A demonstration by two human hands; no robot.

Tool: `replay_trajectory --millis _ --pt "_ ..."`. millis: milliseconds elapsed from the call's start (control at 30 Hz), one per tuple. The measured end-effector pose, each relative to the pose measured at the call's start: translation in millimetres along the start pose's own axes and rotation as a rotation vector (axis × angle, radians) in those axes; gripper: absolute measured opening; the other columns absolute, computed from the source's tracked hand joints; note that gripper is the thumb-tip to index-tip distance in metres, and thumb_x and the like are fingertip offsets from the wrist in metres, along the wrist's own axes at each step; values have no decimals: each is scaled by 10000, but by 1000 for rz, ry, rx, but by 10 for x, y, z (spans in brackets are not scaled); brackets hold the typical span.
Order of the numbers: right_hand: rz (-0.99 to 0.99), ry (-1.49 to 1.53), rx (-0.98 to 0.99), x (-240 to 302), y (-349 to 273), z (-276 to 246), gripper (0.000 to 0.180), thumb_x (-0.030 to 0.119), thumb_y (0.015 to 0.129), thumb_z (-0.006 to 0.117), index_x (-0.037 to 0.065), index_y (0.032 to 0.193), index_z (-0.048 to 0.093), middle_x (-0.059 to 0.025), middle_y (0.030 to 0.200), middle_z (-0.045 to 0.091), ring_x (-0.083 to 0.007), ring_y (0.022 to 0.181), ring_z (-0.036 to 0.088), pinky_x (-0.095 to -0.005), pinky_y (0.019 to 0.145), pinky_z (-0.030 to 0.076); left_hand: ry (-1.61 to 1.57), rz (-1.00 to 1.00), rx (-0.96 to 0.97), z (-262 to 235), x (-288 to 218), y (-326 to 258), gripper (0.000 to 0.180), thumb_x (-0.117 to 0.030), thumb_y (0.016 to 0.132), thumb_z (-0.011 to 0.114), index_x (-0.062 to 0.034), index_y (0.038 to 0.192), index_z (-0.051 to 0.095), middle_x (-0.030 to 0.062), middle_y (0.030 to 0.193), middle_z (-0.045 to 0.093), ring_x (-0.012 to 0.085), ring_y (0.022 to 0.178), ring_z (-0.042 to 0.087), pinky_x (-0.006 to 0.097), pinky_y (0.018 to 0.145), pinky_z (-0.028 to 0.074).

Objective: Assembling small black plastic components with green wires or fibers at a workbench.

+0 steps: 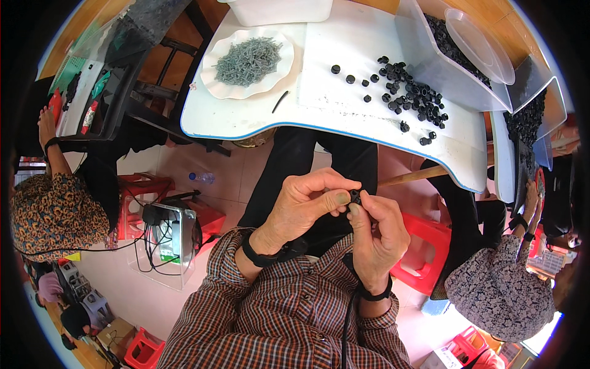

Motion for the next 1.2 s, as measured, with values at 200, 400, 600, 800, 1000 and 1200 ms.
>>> replay_trajectory --millis 200,400,600,800,1000,1200 --pt "12 0 3 13 7 8 207 -36 794 716 -1 994 679 -124 909 656 -184 743 642 -258 613 503 -9 -59 -34 2 -41 -12 239 -58 883 657 24 1107 651 62 923 622 81 762 601 202 682 525" --pt "7 14 5 -10 -4 18 203 -45 797 709 0 993 679 -125 906 654 -183 735 642 -263 612 507 11 -32 -19 7 -92 -17 216 -51 880 660 31 1080 652 65 923 626 90 766 608 204 687 528" --pt "6 30 8 -8 -7 20 199 -55 800 702 -6 992 677 -134 908 653 -182 740 644 -262 622 516 106 12 4 -16 -102 -9 203 -25 862 670 30 1057 664 79 948 627 106 795 625 206 701 541" --pt "-1 33 6 -17 -22 19 188 -57 806 696 -11 987 674 -139 923 653 -180 754 649 -262 636 529 111 80 16 -17 -63 -6 214 -13 855 670 32 1064 670 91 967 629 120 812 641 213 718 553" --pt "-20 27 -10 -35 -38 9 192 -50 800 708 -10 986 674 -139 924 653 -182 754 647 -262 631 524 161 118 14 8 -86 -6 204 -31 851 681 21 1048 685 93 957 635 117 795 641 209 690 544" --pt "-72 46 -37 -58 -39 4 196 -36 790 729 -11 977 676 -134 912 657 -171 731 634 -249 600 499 185 175 0 35 -56 -12 211 -74 840 705 1 1037 697 76 957 636 99 792 621 202 681 514"
Point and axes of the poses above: each hand's wrist, its own y-axis towards the middle knuckle, its own z-axis out of the palm, x = y × z, the point moved 1 cm from there along y, towards the middle knuckle
